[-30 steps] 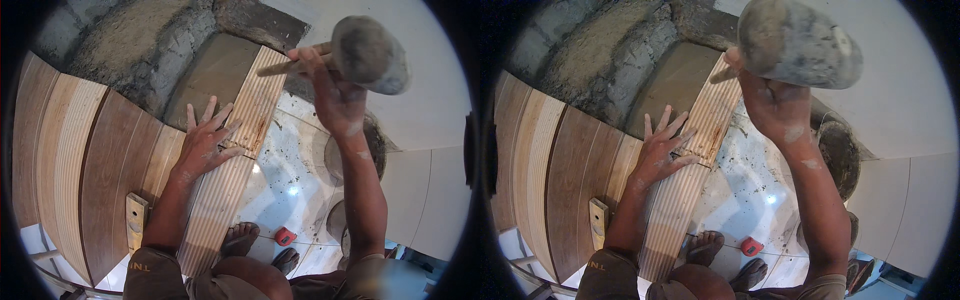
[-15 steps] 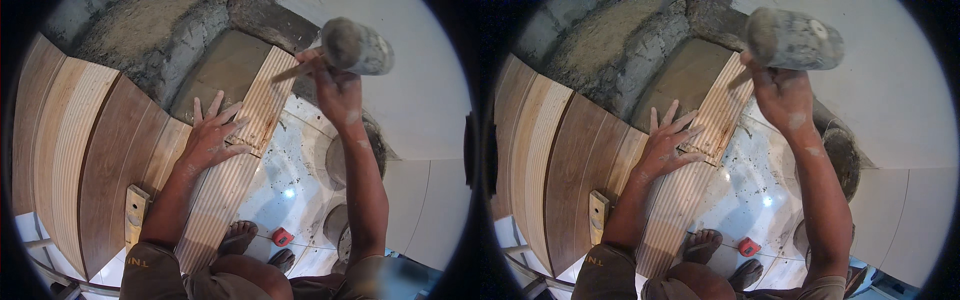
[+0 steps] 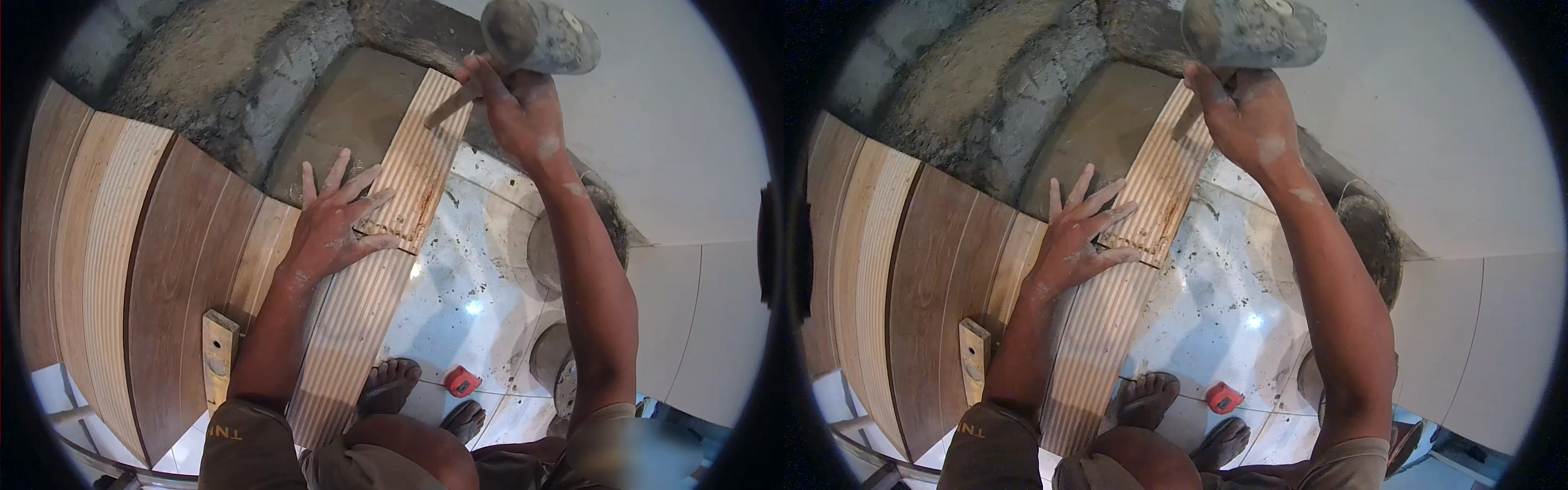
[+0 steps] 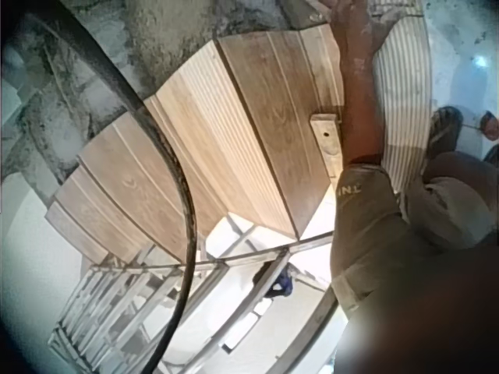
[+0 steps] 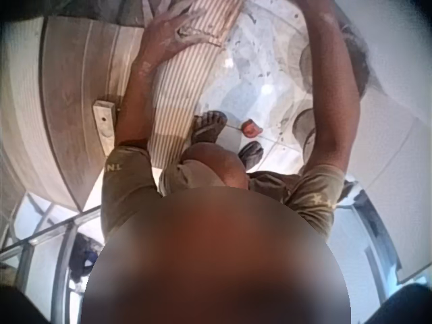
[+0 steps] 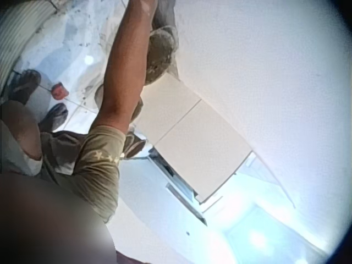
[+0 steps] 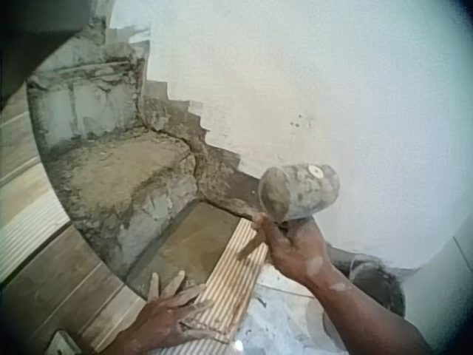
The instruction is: Apply mortar to tiles and place them on concrete stairs, tapping with a rubber mallet.
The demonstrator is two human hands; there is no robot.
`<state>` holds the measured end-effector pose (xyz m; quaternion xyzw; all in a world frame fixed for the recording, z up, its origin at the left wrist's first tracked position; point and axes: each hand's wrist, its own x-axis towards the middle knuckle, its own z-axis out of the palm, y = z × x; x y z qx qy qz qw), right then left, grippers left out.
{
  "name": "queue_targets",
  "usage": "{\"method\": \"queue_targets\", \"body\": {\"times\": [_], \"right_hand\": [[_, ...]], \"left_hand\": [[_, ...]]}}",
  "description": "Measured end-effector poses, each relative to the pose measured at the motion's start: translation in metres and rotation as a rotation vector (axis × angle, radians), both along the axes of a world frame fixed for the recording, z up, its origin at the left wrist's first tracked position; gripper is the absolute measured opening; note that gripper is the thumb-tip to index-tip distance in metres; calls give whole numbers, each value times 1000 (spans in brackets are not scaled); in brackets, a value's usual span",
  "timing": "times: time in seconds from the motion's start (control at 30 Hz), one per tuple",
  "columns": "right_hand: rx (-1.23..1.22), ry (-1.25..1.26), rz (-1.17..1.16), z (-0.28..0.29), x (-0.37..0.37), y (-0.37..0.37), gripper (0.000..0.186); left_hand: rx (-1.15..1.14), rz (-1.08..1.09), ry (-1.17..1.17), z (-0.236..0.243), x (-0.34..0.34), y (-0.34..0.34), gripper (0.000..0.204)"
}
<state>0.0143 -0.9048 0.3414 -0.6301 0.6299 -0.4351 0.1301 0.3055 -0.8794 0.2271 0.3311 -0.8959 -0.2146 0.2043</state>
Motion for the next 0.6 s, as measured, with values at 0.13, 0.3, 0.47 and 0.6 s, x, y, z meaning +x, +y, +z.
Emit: {"method": "queue_targets", "body": {"times": [0.13, 0.3, 0.47, 0.6], "right_hand": [[-40, -49, -26, -2, -2, -5, 36], [-175, 56, -70, 0, 1, -5, 35], [43, 140, -37, 7, -8, 4, 34], [11, 170, -39, 32, -7, -2, 36]], "left_hand": [[10, -24, -5, -1, -9, -3, 72], [-33, 0, -30, 10, -13, -1, 71], [-30, -37, -90, -2, -21, 1, 74], [-92, -17, -101, 5, -14, 8, 80]]}}
